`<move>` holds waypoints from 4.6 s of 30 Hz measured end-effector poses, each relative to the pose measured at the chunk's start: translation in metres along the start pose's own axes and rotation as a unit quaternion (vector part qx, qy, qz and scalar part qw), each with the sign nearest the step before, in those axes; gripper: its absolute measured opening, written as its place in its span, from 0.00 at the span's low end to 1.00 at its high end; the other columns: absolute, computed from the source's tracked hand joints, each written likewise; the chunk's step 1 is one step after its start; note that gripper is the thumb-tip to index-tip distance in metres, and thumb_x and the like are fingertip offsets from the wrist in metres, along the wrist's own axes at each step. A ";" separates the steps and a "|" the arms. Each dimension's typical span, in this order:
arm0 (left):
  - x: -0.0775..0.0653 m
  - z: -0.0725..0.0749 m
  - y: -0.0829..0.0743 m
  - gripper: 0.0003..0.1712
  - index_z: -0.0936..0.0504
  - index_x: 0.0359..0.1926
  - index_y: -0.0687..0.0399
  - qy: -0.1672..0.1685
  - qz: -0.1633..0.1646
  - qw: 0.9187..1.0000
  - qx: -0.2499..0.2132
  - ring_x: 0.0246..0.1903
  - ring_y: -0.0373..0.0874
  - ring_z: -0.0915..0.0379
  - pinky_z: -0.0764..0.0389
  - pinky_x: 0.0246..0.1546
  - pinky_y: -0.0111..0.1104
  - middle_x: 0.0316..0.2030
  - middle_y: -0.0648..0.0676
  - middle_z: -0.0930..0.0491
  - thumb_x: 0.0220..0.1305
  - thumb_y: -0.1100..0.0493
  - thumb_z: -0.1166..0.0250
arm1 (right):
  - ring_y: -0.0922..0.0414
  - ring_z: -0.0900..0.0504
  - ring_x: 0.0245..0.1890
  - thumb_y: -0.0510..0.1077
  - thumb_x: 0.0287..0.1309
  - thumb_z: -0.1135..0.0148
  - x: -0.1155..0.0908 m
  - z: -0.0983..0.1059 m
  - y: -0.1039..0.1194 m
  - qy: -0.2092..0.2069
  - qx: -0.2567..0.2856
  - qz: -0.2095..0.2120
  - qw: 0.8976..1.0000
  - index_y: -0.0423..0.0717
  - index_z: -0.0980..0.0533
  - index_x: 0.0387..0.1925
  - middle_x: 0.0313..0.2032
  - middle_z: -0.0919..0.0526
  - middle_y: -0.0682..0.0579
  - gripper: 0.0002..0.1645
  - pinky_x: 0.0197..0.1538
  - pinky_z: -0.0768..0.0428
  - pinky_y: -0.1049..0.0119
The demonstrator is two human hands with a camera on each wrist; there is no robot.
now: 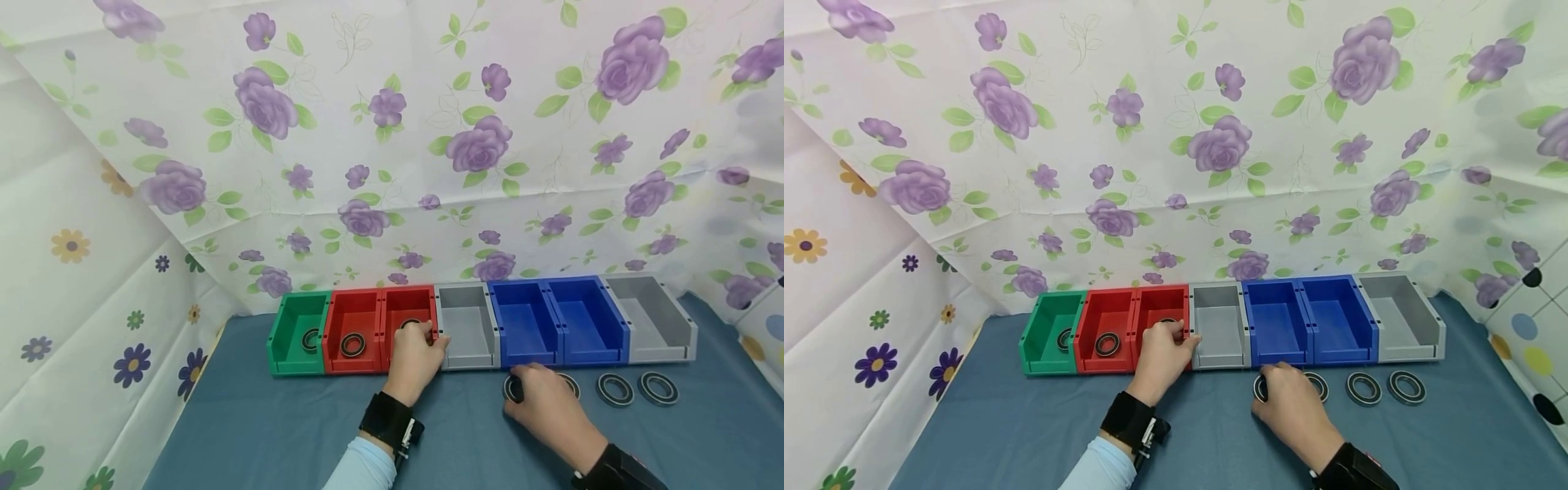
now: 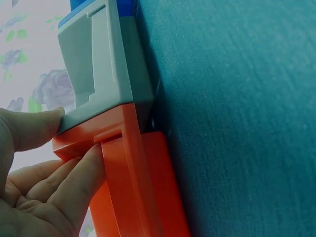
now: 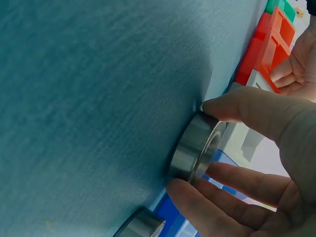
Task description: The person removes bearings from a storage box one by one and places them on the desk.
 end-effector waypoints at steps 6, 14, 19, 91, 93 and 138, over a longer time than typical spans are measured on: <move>0.000 0.001 -0.001 0.24 0.21 0.51 0.61 0.003 0.001 1.000 -0.002 0.25 0.37 0.30 0.27 0.20 0.28 0.30 0.48 0.23 0.55 0.53 0.32 | 0.48 0.22 0.42 0.51 0.35 0.27 0.000 -0.001 0.000 0.009 -0.010 0.000 1.000 0.40 0.21 0.42 0.39 0.21 0.44 0.30 0.44 0.25 0.48; 0.000 0.001 -0.001 0.24 0.21 0.51 0.61 0.004 -0.003 1.000 -0.005 0.24 0.37 0.30 0.27 0.19 0.29 0.29 0.47 0.23 0.55 0.53 0.32 | 0.49 0.22 0.42 0.52 0.36 0.28 0.000 0.002 0.002 0.010 -0.011 0.002 1.000 0.39 0.21 0.43 0.38 0.21 0.45 0.30 0.44 0.25 0.50; 0.000 0.000 0.000 0.24 0.21 0.51 0.61 0.003 -0.004 1.000 -0.007 0.25 0.36 0.30 0.26 0.21 0.28 0.29 0.47 0.23 0.55 0.53 0.32 | 0.51 0.22 0.40 0.52 0.37 0.28 0.001 0.007 0.004 -0.006 -0.007 0.009 1.000 0.39 0.21 0.43 0.38 0.21 0.45 0.30 0.42 0.24 0.51; 0.003 0.028 -0.005 0.27 0.21 0.52 0.58 0.038 -0.014 0.996 0.085 0.15 0.39 0.36 0.35 0.14 0.30 0.20 0.50 0.26 0.58 0.44 0.36 | 0.57 0.32 0.10 0.41 0.42 0.41 0.085 0.043 0.027 -0.037 0.107 -0.081 0.990 0.47 0.35 0.09 0.09 0.38 0.56 0.15 0.11 0.36 0.68; 0.005 0.033 -0.005 0.29 0.24 0.56 0.59 0.042 -0.008 0.996 0.075 0.14 0.40 0.36 0.35 0.13 0.30 0.22 0.52 0.24 0.59 0.47 0.36 | 0.57 0.33 0.10 0.40 0.42 0.41 0.085 0.044 0.026 -0.033 0.114 -0.083 0.989 0.47 0.36 0.09 0.09 0.40 0.56 0.16 0.11 0.37 0.68; 0.031 0.004 0.017 0.14 0.20 0.43 0.53 0.143 -0.001 0.949 0.280 0.33 0.44 0.34 0.25 0.34 0.35 0.29 0.50 0.28 0.53 0.62 0.34 | 0.58 0.35 0.10 0.48 0.44 0.31 0.086 0.044 0.017 -0.004 0.133 -0.114 0.985 0.48 0.38 0.08 0.10 0.44 0.57 0.25 0.14 0.36 0.68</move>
Point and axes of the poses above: each hand's wrist, its own x-axis towards the middle knuckle, its own z-axis out of the back of the hand, y = z × x, the point moved 3 cm from there along x, towards the middle knuckle
